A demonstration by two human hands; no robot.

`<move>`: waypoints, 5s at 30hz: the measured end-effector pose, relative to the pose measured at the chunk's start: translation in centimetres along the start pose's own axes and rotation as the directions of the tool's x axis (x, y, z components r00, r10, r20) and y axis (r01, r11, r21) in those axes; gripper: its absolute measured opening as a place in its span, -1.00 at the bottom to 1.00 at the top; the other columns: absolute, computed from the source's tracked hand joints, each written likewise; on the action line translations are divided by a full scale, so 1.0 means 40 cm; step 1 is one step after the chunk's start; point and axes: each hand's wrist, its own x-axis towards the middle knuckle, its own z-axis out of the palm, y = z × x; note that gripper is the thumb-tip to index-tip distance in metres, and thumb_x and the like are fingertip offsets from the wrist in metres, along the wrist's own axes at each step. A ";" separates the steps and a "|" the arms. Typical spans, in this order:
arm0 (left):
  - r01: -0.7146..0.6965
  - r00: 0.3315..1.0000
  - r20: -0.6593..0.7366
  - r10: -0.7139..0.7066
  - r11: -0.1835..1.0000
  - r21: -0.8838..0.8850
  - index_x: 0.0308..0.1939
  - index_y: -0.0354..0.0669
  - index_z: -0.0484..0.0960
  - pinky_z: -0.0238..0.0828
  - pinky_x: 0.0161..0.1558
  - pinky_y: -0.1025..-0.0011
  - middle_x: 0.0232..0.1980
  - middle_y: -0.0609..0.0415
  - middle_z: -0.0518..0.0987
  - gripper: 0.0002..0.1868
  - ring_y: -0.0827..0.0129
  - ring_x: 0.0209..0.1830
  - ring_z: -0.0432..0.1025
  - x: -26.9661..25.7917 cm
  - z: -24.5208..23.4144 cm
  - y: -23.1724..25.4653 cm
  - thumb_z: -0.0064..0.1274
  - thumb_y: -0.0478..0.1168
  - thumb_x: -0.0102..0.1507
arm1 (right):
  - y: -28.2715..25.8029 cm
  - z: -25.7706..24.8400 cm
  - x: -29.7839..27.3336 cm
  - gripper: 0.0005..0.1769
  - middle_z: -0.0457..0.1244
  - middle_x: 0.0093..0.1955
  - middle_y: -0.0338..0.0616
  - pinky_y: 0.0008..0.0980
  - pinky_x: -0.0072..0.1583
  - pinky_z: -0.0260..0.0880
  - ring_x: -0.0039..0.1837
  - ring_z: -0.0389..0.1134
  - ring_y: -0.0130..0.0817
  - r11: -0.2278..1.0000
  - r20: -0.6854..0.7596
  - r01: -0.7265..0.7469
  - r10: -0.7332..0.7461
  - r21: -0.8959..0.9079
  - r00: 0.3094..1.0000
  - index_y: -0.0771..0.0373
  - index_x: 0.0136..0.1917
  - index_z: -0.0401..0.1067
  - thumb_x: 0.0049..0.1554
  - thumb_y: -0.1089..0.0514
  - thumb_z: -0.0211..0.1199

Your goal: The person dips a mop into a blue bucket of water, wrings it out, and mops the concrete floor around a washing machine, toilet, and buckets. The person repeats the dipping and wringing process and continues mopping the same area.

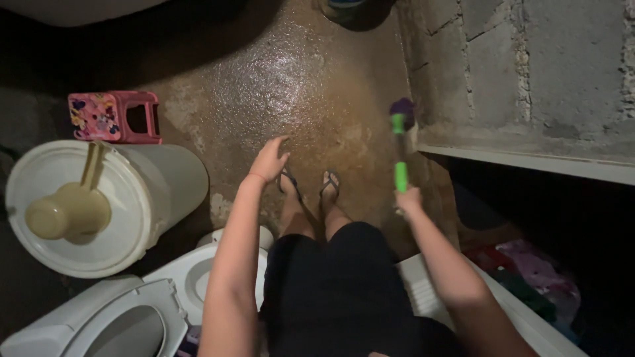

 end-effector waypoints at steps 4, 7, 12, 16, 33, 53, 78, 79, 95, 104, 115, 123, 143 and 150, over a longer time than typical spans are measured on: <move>0.004 0.999 -0.051 -0.004 1.000 -0.010 0.33 -0.14 0.45 0.24 0.37 0.18 0.33 -0.26 0.46 -0.45 -0.08 0.37 0.33 -0.040 0.073 -0.094 0.14 -0.24 0.25 | -0.005 0.151 -0.099 -0.70 0.35 -0.29 0.02 -0.15 -0.28 0.39 -0.33 0.36 -0.23 0.974 0.145 0.187 -0.168 -0.128 0.975 0.22 0.13 0.50 0.11 0.18 0.25; 0.040 0.993 -0.111 -0.044 0.999 -0.032 0.34 -0.15 0.46 0.25 0.36 0.18 0.34 -0.26 0.46 -0.46 -0.08 0.37 0.33 -0.100 0.083 -0.113 0.13 -0.23 0.26 | -0.005 0.297 -0.154 -0.70 0.39 -0.27 -0.07 -0.17 -0.22 0.41 -0.28 0.40 -0.28 0.932 0.328 0.318 -0.249 -0.175 0.911 0.21 0.12 0.55 0.11 0.16 0.23; 0.098 0.980 -0.169 -0.103 0.994 -0.039 0.35 -0.16 0.44 0.25 0.37 0.19 0.33 -0.22 0.48 -0.43 -0.05 0.37 0.35 -0.207 0.039 -0.111 0.14 -0.20 0.25 | -0.097 0.464 -0.315 -0.62 0.37 -0.25 -0.08 -0.26 -0.22 0.38 -0.30 0.37 -0.33 0.909 0.636 0.376 -0.185 -0.179 0.749 0.14 0.23 0.55 0.13 0.10 0.31; 0.112 0.971 -0.210 -0.113 0.994 -0.018 0.35 -0.15 0.44 0.24 0.36 0.18 0.34 -0.22 0.48 -0.43 -0.05 0.37 0.35 -0.265 -0.026 -0.119 0.13 -0.21 0.25 | -0.148 0.527 -0.323 -0.59 0.37 -0.24 -0.08 -0.29 -0.26 0.31 -0.31 0.31 -0.34 0.955 0.734 0.257 -0.069 -0.146 0.676 0.12 0.28 0.50 0.16 0.09 0.33; -0.055 0.988 -0.145 0.047 0.997 -0.052 0.34 -0.18 0.44 0.22 0.39 0.18 0.34 -0.26 0.47 -0.43 -0.07 0.38 0.32 -0.232 0.049 -0.187 0.16 -0.24 0.25 | 0.168 -0.100 -0.026 -0.33 0.42 -0.07 -0.09 -0.36 -0.29 0.38 -0.28 0.42 -0.36 0.998 0.187 0.006 -0.018 0.063 0.982 0.26 0.45 0.35 0.09 0.21 0.41; -0.010 0.929 -0.370 0.009 1.000 -0.003 0.11 0.00 0.50 0.33 0.19 0.16 0.25 -0.21 0.33 -0.33 -0.11 0.19 0.30 -0.467 -0.042 -0.251 0.26 -0.42 -0.08 | -0.024 0.345 -0.406 -0.64 0.41 -0.24 -0.05 -0.26 -0.29 0.43 -0.33 0.42 -0.30 0.907 0.382 0.280 -0.149 -0.314 0.912 0.23 0.13 0.58 0.10 0.05 0.38; -0.044 0.980 -0.198 0.036 0.998 -0.036 0.41 0.05 0.38 0.24 0.38 0.16 0.42 -0.20 0.36 -0.26 -0.09 0.42 0.27 -0.313 0.156 -0.118 0.23 -0.31 0.14 | 0.427 -0.102 -0.135 -0.49 0.42 -0.20 -0.14 -0.40 -0.29 0.37 -0.32 0.40 -0.40 0.987 0.139 0.033 -0.011 -0.156 0.990 0.16 0.33 0.50 0.11 0.11 0.41; -0.044 0.980 -0.194 0.036 0.998 -0.038 0.41 0.05 0.38 0.24 0.38 0.16 0.42 -0.20 0.36 -0.26 -0.09 0.42 0.27 -0.313 0.163 -0.116 0.23 -0.31 0.14 | 0.389 -0.133 -0.175 -0.49 0.42 -0.20 -0.14 -0.40 -0.29 0.37 -0.32 0.40 -0.40 0.987 0.136 0.028 -0.007 -0.157 0.991 0.16 0.33 0.50 0.11 0.11 0.41; -0.039 0.968 -0.249 0.018 0.996 -0.077 0.40 -0.04 0.41 0.24 0.38 0.16 0.31 -0.20 0.44 -0.31 -0.09 0.35 0.31 -0.370 0.155 -0.211 0.16 -0.35 0.16 | 0.202 0.181 -0.407 -0.54 0.43 -0.23 0.02 -0.22 -0.22 0.46 -0.28 0.45 -0.24 0.915 0.314 0.249 -0.146 -0.319 0.938 0.11 0.27 0.53 0.10 0.06 0.37; 0.019 0.944 -0.325 -0.048 0.995 -0.094 0.39 -0.04 0.40 0.27 0.35 0.17 0.30 -0.20 0.44 -0.32 -0.08 0.32 0.33 -0.463 0.056 -0.275 0.14 -0.35 0.17 | 0.160 0.604 -0.458 -0.51 0.47 -0.01 0.09 -0.20 0.13 0.46 0.01 0.51 -0.21 0.775 0.708 0.615 -0.353 -0.144 0.611 0.14 0.22 0.54 0.03 0.01 0.42; 0.025 0.943 -0.324 -0.069 0.990 -0.139 0.39 -0.05 0.41 0.26 0.37 0.18 0.30 -0.21 0.45 -0.35 -0.09 0.33 0.33 -0.459 0.018 -0.364 0.14 -0.34 0.19 | 0.214 0.343 -0.285 -0.55 0.48 -0.02 -0.01 -0.26 0.08 0.46 -0.02 0.49 -0.32 0.748 0.568 0.617 -0.405 -0.246 0.717 0.12 0.20 0.59 0.04 -0.01 0.42; 0.038 0.962 -0.263 -0.076 0.988 -0.147 0.39 -0.05 0.40 0.24 0.36 0.16 0.34 -0.24 0.41 -0.36 -0.11 0.36 0.31 -0.413 -0.009 -0.339 0.13 -0.31 0.21 | 0.226 -0.003 -0.139 -0.58 0.45 -0.09 0.18 -0.11 -0.23 0.40 -0.22 0.44 -0.05 0.948 0.009 0.078 -0.079 -0.309 0.997 0.18 0.28 0.56 0.16 0.07 0.36; 0.059 0.926 -0.361 -0.108 0.988 -0.142 0.37 -0.06 0.42 0.27 0.33 0.16 0.29 -0.21 0.45 -0.38 -0.09 0.31 0.34 -0.359 -0.033 -0.382 0.14 -0.31 0.20 | -0.148 0.476 -0.442 -0.57 0.45 -0.17 0.05 -0.18 -0.11 0.48 -0.18 0.50 -0.18 0.851 0.370 0.355 -0.209 -0.387 0.905 0.09 0.21 0.55 0.06 0.05 0.35; 0.130 0.875 -0.454 -0.169 0.985 -0.116 0.37 -0.08 0.44 0.28 0.32 0.14 0.24 -0.22 0.45 -0.39 -0.10 0.28 0.34 -0.336 -0.107 -0.374 0.15 -0.30 0.21 | -0.293 0.619 -0.387 -0.61 0.43 -0.20 -0.22 -0.38 -0.31 0.31 -0.30 0.33 -0.46 0.949 0.728 0.304 -0.149 -0.085 0.669 0.09 0.26 0.59 0.15 0.08 0.33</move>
